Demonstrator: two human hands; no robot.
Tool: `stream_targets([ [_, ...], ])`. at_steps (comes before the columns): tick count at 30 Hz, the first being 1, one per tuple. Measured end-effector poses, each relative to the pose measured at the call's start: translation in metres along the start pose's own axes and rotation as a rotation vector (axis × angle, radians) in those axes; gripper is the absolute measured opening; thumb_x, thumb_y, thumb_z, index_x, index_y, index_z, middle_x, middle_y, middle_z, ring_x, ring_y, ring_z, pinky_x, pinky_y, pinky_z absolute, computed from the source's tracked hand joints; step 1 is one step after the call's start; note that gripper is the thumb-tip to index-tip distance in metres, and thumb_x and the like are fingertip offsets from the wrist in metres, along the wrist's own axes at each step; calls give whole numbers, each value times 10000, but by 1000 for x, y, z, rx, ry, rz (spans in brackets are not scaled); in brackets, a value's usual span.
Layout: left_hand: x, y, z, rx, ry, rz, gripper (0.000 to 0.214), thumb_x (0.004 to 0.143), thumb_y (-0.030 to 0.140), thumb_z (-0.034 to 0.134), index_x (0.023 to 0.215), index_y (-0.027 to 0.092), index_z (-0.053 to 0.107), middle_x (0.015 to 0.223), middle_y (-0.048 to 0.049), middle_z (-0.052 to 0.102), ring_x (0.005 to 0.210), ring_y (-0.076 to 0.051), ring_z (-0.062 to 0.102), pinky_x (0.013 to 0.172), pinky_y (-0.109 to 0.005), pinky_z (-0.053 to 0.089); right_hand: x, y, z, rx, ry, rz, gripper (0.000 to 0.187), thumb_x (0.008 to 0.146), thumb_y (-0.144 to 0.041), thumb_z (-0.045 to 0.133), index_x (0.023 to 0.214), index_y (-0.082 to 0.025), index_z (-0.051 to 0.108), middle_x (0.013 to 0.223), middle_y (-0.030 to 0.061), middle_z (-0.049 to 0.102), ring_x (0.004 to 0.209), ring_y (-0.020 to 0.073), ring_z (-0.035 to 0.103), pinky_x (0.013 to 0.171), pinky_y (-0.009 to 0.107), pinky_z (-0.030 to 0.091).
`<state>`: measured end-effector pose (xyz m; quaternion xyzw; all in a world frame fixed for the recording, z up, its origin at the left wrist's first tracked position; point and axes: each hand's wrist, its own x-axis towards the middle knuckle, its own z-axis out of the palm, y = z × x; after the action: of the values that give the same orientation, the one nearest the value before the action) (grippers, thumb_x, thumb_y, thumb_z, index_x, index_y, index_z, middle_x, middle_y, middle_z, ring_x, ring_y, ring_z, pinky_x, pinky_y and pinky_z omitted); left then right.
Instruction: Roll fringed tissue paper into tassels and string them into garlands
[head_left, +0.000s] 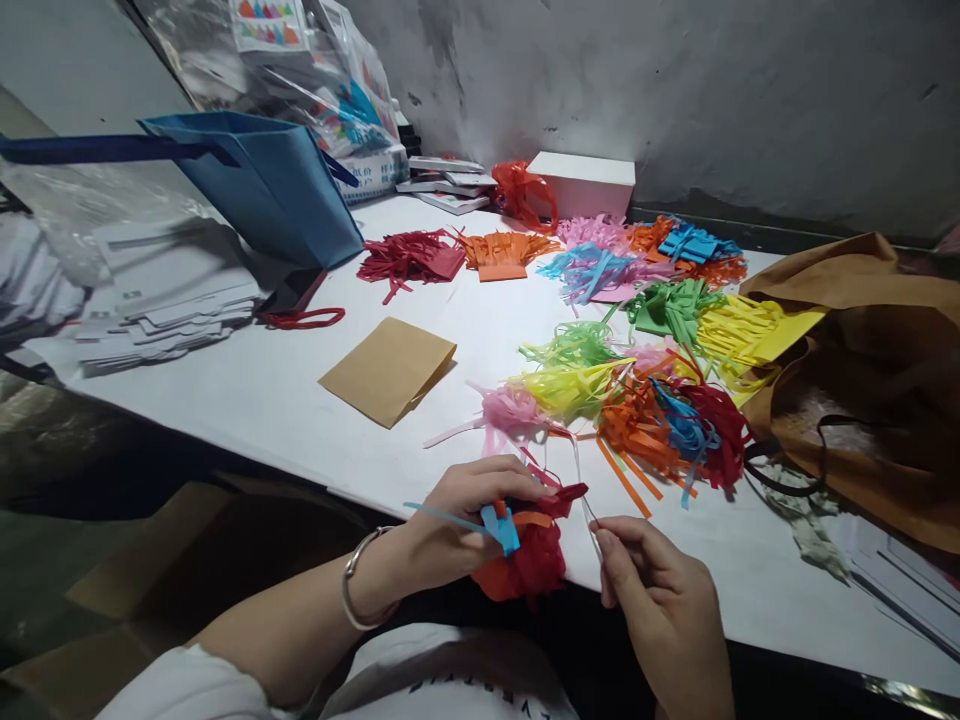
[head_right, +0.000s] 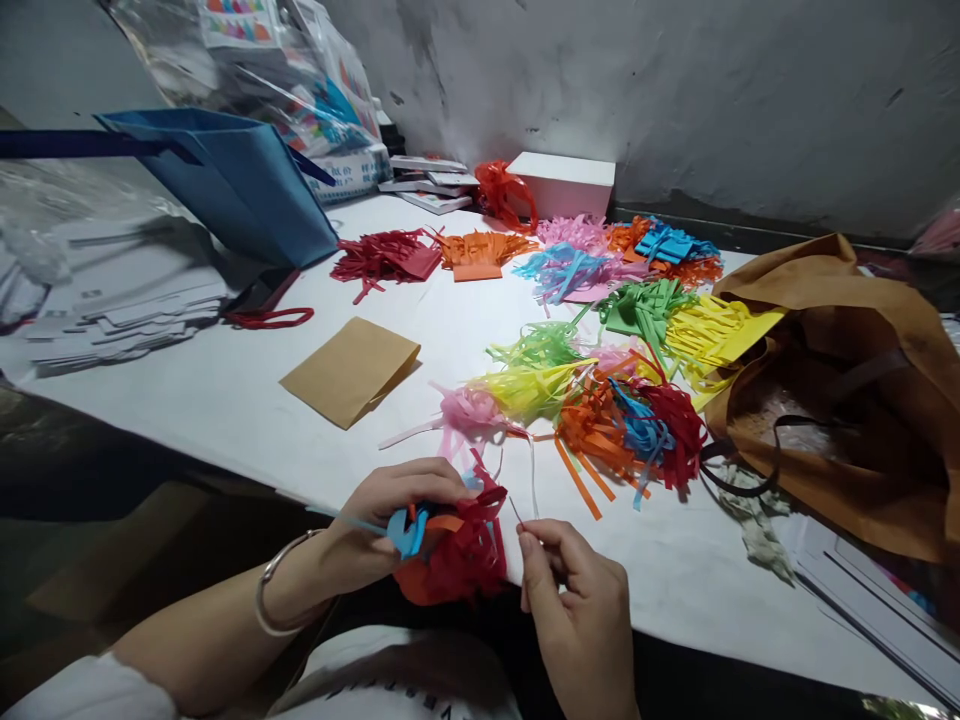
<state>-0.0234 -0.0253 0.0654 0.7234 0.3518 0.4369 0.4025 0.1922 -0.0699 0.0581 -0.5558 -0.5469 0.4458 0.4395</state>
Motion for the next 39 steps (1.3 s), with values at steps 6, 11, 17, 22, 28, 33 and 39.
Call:
stream_targets([
  [6, -8, -9, 8, 289, 80, 258, 293, 904, 212, 673, 1196, 215, 693, 890, -95, 703, 706, -168, 660, 629, -258, 529, -8, -10, 4, -47, 77, -156, 208, 923, -354, 606, 881, -196, 735, 495, -44, 553, 415, 83, 509, 440, 182, 391],
  [11, -5, -5, 3, 550, 13, 429, 328, 971, 268, 577, 1273, 144, 612, 931, -128, 712, 699, -180, 667, 555, -265, 498, -2, -7, 3, -120, -21, -192, 224, 944, -338, 572, 903, -187, 733, 487, -42, 574, 404, 88, 537, 417, 165, 394],
  [17, -1, 2, -4, 842, -30, 594, 291, 1043, 220, 389, 1216, 101, 590, 880, -98, 706, 625, -146, 595, 512, -263, 431, 0, -1, 6, 50, -73, 75, 309, 920, -456, 611, 893, -166, 715, 464, -39, 533, 422, 82, 470, 435, 180, 346],
  [22, 7, 5, -10, 906, -118, 725, 207, 992, 106, 451, 1146, 110, 590, 825, -48, 703, 601, -136, 566, 517, -283, 409, 3, 11, 10, 289, -89, 242, 364, 878, -520, 677, 854, -157, 668, 458, -41, 520, 439, 68, 429, 450, 170, 338],
  [28, 9, 2, -7, 808, -189, 654, 156, 981, 117, 483, 1113, 123, 567, 749, -27, 632, 606, -140, 514, 508, -300, 339, 6, 20, 19, 532, -19, 274, 415, 862, -488, 726, 1123, -187, 608, 583, -40, 615, 416, 40, 443, 423, 131, 332],
  [33, 10, 1, -4, 740, -246, 552, 168, 1008, 182, 404, 969, 164, 567, 654, 3, 556, 541, -133, 437, 517, -298, 341, 10, 26, 19, 606, -207, 291, 381, 893, -474, 692, 1094, -164, 602, 616, -30, 634, 386, 51, 483, 419, 161, 386],
  [39, 13, 6, -4, 702, -318, 551, 224, 1017, 184, 387, 925, 148, 588, 661, -10, 573, 527, -133, 427, 509, -287, 352, 16, 31, 25, 483, 20, 234, 288, 907, -471, 664, 934, -195, 587, 583, -54, 603, 432, 71, 503, 414, 162, 378],
])
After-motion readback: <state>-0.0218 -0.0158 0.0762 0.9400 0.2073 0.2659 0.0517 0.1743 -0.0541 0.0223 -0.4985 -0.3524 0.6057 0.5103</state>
